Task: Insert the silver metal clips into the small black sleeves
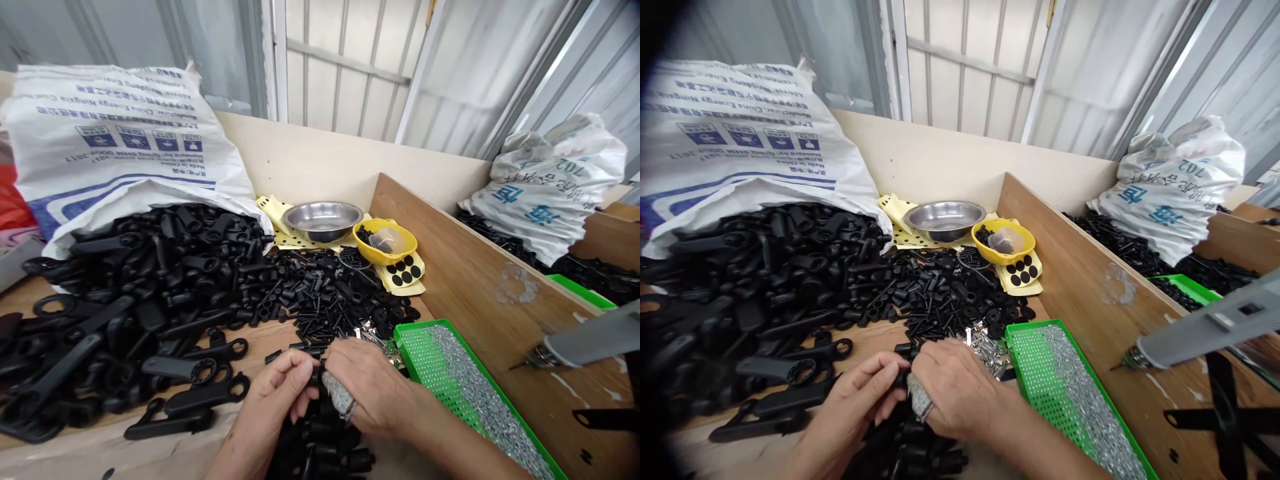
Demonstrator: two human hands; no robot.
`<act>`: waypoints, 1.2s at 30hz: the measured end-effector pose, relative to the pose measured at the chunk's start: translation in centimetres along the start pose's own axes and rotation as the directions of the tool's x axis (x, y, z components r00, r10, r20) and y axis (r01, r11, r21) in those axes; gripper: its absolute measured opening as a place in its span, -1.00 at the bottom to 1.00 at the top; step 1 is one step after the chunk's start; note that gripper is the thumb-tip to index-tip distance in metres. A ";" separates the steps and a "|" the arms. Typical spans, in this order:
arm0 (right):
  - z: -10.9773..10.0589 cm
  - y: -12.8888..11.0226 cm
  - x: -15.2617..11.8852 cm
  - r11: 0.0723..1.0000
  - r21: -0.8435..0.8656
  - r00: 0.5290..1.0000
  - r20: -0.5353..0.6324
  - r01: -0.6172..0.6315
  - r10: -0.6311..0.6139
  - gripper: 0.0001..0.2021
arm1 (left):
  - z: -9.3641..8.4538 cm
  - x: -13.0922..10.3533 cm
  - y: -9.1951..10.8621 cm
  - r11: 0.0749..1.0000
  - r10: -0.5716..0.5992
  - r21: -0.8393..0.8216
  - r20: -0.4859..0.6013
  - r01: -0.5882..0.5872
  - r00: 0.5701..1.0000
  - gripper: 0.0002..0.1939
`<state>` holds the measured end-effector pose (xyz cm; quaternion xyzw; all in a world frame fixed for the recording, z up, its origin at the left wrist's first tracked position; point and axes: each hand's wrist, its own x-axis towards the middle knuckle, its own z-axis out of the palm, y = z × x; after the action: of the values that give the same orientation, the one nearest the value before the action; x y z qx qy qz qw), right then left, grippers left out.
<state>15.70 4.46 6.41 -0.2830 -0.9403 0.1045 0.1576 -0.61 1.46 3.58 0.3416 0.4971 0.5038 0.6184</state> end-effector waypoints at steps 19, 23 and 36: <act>0.9 -1.0 -0.1 0.891 0.411 0.973 -0.033 -0.194 0.228 -0.84 | -0.9 -0.2 -0.3 0.865 0.395 0.317 0.044 -0.388 0.917 -0.96; 2.0 0.1 0.0 0.971 0.240 0.996 -0.091 -0.001 0.024 -0.90 | -0.8 -0.1 -0.6 0.974 0.191 0.124 -0.003 -0.189 0.982 -0.86; 2.9 0.3 -0.1 0.996 0.066 0.994 -0.094 0.064 -0.058 -0.92 | -0.5 -0.1 -1.2 0.999 -0.024 -0.036 -0.009 0.024 1.000 -0.65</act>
<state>14.92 4.33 3.57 -0.2530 -0.9361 0.1188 0.2133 -0.79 0.97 2.36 0.3220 0.4951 0.5068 0.6279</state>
